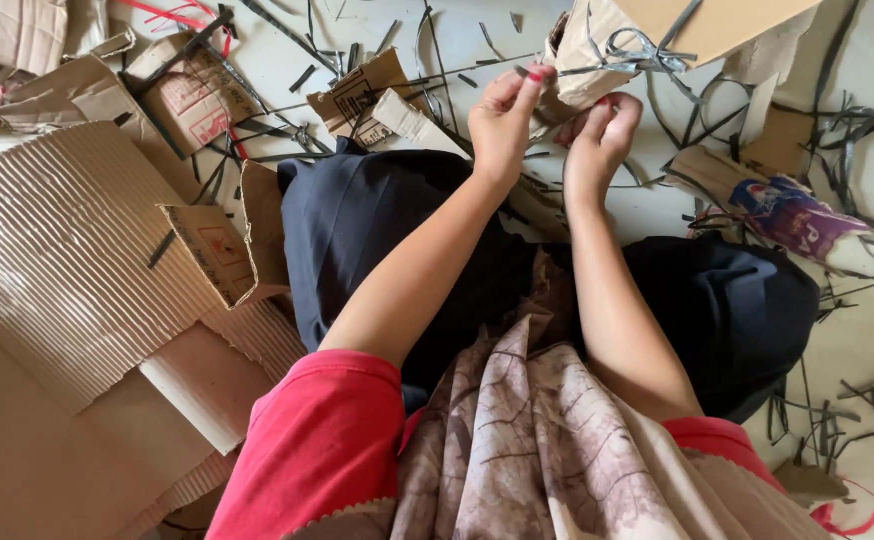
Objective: Wrapping furniture components in cardboard and securing them with plastic ties for protection.
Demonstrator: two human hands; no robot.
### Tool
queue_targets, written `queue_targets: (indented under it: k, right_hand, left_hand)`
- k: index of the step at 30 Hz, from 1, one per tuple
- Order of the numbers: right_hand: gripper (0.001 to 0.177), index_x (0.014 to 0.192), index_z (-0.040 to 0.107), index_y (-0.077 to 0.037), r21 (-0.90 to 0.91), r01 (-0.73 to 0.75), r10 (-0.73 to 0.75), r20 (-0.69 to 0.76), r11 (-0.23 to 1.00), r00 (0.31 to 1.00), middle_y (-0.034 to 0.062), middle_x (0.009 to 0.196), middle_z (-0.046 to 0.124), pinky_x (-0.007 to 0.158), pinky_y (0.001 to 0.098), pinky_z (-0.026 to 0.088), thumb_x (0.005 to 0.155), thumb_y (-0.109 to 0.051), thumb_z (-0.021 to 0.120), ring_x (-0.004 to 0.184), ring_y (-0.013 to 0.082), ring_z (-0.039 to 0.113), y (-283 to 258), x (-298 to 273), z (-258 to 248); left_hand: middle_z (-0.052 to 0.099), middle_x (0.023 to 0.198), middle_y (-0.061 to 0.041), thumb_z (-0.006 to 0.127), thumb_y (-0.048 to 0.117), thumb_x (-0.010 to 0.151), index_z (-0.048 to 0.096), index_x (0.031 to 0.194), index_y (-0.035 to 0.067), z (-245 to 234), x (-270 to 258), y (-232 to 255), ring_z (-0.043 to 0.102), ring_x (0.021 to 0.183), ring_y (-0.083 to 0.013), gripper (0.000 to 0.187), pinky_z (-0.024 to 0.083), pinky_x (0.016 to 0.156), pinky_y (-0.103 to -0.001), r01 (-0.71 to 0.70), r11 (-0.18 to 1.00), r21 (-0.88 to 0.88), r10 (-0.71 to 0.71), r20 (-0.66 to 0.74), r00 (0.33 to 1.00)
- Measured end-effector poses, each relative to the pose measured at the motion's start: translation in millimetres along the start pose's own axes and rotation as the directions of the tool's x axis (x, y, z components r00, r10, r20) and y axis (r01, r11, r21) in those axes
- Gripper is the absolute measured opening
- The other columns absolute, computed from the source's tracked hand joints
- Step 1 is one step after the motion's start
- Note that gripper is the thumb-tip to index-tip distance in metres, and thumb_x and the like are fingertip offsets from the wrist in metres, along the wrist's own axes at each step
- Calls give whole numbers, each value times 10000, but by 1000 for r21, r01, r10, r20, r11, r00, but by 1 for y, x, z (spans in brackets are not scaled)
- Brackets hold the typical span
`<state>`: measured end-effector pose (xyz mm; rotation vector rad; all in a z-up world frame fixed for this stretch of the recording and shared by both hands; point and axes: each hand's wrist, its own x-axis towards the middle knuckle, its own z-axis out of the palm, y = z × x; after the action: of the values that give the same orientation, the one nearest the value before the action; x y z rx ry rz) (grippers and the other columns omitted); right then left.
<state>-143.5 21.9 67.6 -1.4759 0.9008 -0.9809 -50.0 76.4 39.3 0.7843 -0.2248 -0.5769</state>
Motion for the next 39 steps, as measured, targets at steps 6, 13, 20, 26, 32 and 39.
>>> queue_targets:
  k: [6,13,20,26,32,39]
  right_hand:
    - [92,1013,558,-19,-408,396,-357,173,823,918,54,716,587,610,313,454,1017,9,470,610,175,505,-35,-27,-14]
    - [173,995,614,31,-461,647,-525,377,608,763,132,804,682,626,394,467,872,134,549,654,291,580,-38,-14,-9]
    - [126,972,560,9,-334,484,-401,290,809,869,77,740,584,613,306,441,956,121,504,629,185,509,-45,-21,-14]
    - [88,1005,559,-6,-279,310,-220,311,909,924,61,768,568,707,277,424,1019,3,473,701,164,494,-31,-27,-43]
    - [97,978,562,-8,-454,420,-293,325,786,899,62,745,589,646,309,441,990,76,515,642,191,500,-42,-38,-22]
    - [128,1001,548,0,-364,427,-304,349,828,886,81,789,585,641,320,458,970,98,471,665,189,517,-41,-22,2]
  left_hand:
    - [685,868,18,787,-75,703,788,873,86,16,-4,71,624,816,-169,234,503,834,-308,-548,477,687,412,376,830]
    - [678,813,-8,754,-75,642,634,728,51,20,9,57,635,831,-212,194,532,798,-327,-665,289,688,487,493,721]
    - [671,768,0,748,-77,637,667,721,45,24,3,66,604,642,-154,169,528,627,-279,-567,455,687,411,403,818]
    - [690,757,-3,812,-42,623,685,699,32,19,11,66,604,618,-148,165,531,627,-282,-547,498,673,340,429,837]
    - [620,753,10,873,-8,551,578,771,72,22,9,61,567,612,-169,376,514,601,-304,-554,437,709,359,427,830]
    - [654,708,8,779,-58,585,608,722,63,20,15,57,569,576,-130,250,502,573,-265,-531,504,681,429,337,838]
